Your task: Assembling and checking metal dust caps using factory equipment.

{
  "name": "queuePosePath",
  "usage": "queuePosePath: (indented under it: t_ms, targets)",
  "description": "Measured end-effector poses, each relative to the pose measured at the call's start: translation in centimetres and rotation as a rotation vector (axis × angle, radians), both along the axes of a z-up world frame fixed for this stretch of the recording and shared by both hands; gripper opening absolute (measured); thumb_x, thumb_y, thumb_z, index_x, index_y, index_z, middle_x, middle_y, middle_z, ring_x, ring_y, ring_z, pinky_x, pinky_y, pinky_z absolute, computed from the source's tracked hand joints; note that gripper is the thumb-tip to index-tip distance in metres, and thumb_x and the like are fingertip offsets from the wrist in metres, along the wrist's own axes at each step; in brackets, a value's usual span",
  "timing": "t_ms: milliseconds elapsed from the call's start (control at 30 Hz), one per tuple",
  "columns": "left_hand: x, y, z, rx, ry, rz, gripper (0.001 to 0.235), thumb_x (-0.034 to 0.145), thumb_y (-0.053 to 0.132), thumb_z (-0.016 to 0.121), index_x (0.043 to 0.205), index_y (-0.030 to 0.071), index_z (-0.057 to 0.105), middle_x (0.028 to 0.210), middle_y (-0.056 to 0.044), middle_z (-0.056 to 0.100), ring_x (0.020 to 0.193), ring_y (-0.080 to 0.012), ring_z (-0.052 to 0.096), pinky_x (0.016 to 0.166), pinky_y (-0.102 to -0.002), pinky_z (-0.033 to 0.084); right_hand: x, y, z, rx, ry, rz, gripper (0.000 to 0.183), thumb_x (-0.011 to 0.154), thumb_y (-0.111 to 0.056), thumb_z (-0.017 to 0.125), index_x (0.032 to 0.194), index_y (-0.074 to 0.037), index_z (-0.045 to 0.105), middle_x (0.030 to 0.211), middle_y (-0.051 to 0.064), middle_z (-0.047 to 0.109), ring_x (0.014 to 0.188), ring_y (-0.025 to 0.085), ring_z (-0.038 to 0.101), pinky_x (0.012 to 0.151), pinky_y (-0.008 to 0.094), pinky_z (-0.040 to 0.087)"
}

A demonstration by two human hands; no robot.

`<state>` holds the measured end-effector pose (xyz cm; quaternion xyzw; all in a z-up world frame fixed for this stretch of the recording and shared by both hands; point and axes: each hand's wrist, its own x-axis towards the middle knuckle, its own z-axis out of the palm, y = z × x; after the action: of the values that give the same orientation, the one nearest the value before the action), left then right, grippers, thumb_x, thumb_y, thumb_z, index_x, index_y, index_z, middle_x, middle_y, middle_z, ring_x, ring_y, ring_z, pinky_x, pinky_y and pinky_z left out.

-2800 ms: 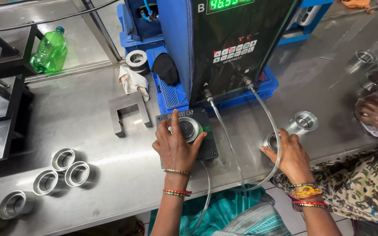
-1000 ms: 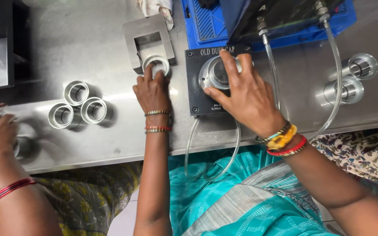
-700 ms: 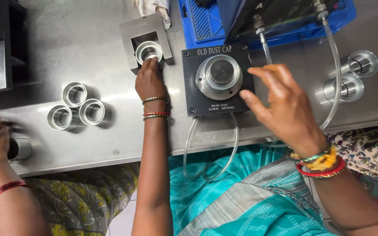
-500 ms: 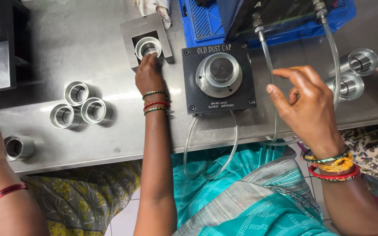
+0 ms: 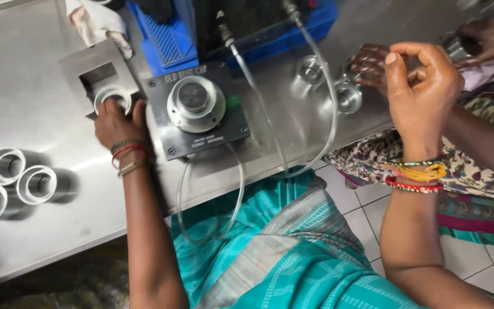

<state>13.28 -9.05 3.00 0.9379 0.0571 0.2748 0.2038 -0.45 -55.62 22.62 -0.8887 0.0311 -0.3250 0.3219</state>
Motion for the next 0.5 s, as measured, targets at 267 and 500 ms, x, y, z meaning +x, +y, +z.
queuePosePath:
  t_ms: [267, 500]
  targets:
    - [-8.8, 2.8, 1.8, 0.254, 0.125, 0.096, 0.048, 0.086, 0.057, 0.084, 0.102, 0.014, 0.070, 0.120, -0.010, 0.064, 0.132, -0.0367, 0.047, 0.104, -0.071, 0.030, -0.5, -4.6, -9.0, -0.140, 0.479, -0.118, 0.056, 0.092, -0.044, 0.075, 0.131, -0.005, 0.065, 0.106, 0.018, 0.071, 0.083, 0.031, 0.065, 0.073, 0.044, 0.052]
    - [-7.3, 1.1, 4.2, 0.180, -0.031, 0.211, 0.046, 0.084, 0.012, 0.069, 0.130, 0.016, 0.068, 0.141, -0.010, 0.056, 0.140, -0.0324, 0.049, 0.111, -0.062, 0.033, 2.1, -0.6, -11.1, -0.192, 0.579, -0.121, 0.098, 0.080, -0.056, 0.077, 0.151, -0.003, 0.036, 0.139, 0.030, 0.050, 0.118, 0.050, 0.057, 0.089, 0.055, 0.051]
